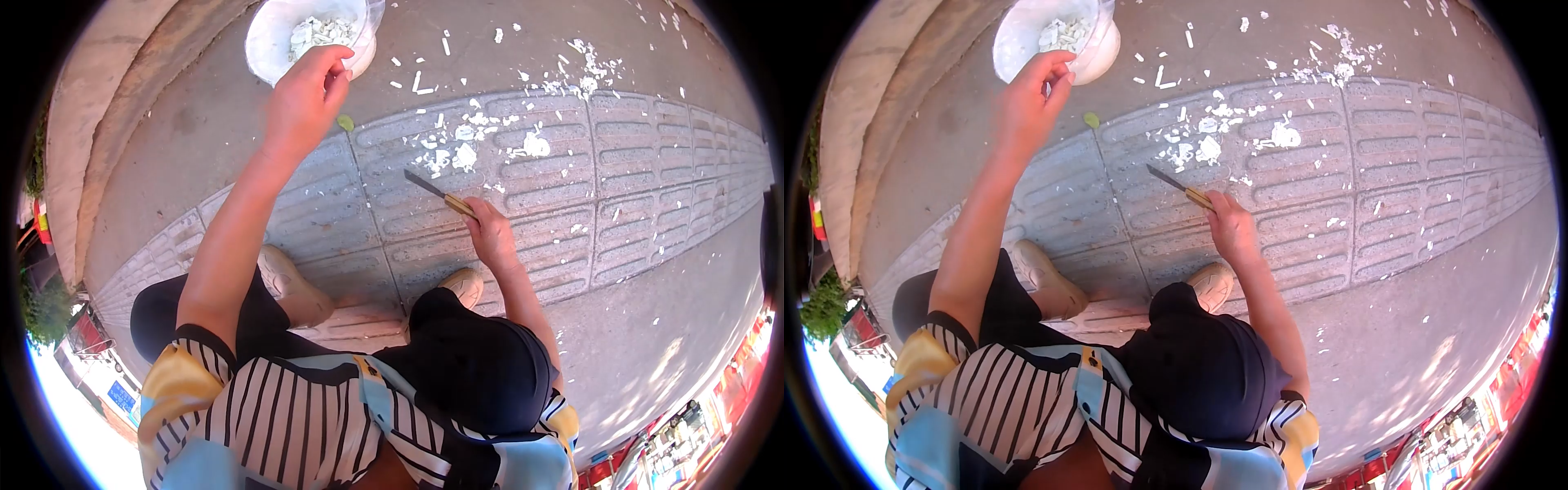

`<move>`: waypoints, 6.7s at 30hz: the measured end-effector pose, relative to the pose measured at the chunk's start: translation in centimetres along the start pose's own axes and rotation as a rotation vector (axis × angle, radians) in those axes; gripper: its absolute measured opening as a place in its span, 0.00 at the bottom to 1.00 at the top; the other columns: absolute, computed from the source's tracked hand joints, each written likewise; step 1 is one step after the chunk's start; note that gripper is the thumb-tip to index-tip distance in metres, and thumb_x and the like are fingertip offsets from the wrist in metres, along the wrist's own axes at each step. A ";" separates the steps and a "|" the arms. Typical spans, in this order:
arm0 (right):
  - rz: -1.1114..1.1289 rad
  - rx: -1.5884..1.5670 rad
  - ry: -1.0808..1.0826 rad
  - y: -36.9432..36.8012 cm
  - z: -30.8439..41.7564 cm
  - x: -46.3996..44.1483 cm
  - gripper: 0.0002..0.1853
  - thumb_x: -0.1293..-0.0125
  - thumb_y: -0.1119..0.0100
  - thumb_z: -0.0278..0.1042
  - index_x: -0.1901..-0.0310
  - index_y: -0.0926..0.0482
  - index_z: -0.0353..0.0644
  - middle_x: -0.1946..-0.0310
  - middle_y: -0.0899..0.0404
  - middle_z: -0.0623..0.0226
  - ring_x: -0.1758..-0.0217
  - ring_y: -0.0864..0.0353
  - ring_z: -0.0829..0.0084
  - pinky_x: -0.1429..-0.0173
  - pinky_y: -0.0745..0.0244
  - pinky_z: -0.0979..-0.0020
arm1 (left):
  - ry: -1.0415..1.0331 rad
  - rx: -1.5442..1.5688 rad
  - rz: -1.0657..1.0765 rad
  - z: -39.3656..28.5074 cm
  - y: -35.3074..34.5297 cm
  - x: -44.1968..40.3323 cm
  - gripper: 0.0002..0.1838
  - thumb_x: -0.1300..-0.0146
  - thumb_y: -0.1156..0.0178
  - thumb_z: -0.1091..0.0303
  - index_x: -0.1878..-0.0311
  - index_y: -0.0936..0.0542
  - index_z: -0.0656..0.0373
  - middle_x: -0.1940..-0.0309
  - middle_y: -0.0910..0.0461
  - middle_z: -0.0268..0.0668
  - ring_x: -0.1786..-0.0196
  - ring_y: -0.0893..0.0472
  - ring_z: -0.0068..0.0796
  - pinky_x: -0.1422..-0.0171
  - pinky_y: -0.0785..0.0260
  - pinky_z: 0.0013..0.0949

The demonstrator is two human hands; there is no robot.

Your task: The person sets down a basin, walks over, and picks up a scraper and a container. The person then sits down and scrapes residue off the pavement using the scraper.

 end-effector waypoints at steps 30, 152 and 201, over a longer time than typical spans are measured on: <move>0.082 0.392 0.019 8.3 4.5 -8.5 0.08 0.43 0.41 0.34 0.61 0.20 0.46 0.73 0.20 0.62 0.67 0.20 0.62 0.62 0.26 0.62 | 0.065 0.112 0.164 0.7 -4.6 2.1 0.11 0.39 0.42 0.72 0.53 0.23 0.57 0.69 0.22 0.32 0.68 0.26 0.22 0.63 0.33 0.27; -0.107 -1.012 -0.566 0.3 -10.7 1.4 0.16 0.34 0.46 0.27 0.47 0.26 0.32 0.66 0.20 0.65 0.71 0.26 0.81 0.68 0.27 0.79 | -0.030 0.184 0.405 0.3 -19.7 8.7 0.24 0.49 0.41 0.78 0.45 0.28 0.61 0.51 0.30 0.41 0.47 0.29 0.41 0.44 0.33 0.38; -0.203 -1.117 -0.679 -1.1 -11.6 5.0 0.15 0.36 0.45 0.26 0.49 0.25 0.28 0.68 0.19 0.59 0.75 0.25 0.79 0.72 0.28 0.79 | -0.036 -0.064 0.419 3.4 -20.0 9.2 0.29 0.48 0.48 0.82 0.40 0.30 0.53 0.62 0.32 0.41 0.57 0.29 0.43 0.55 0.33 0.40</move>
Point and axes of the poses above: each hand's wrist, its own x-axis away from the middle knuckle, its own y-axis out of the back of the hand, z = x × y, the point moved 10 cm from there along -x, towards the middle knuckle
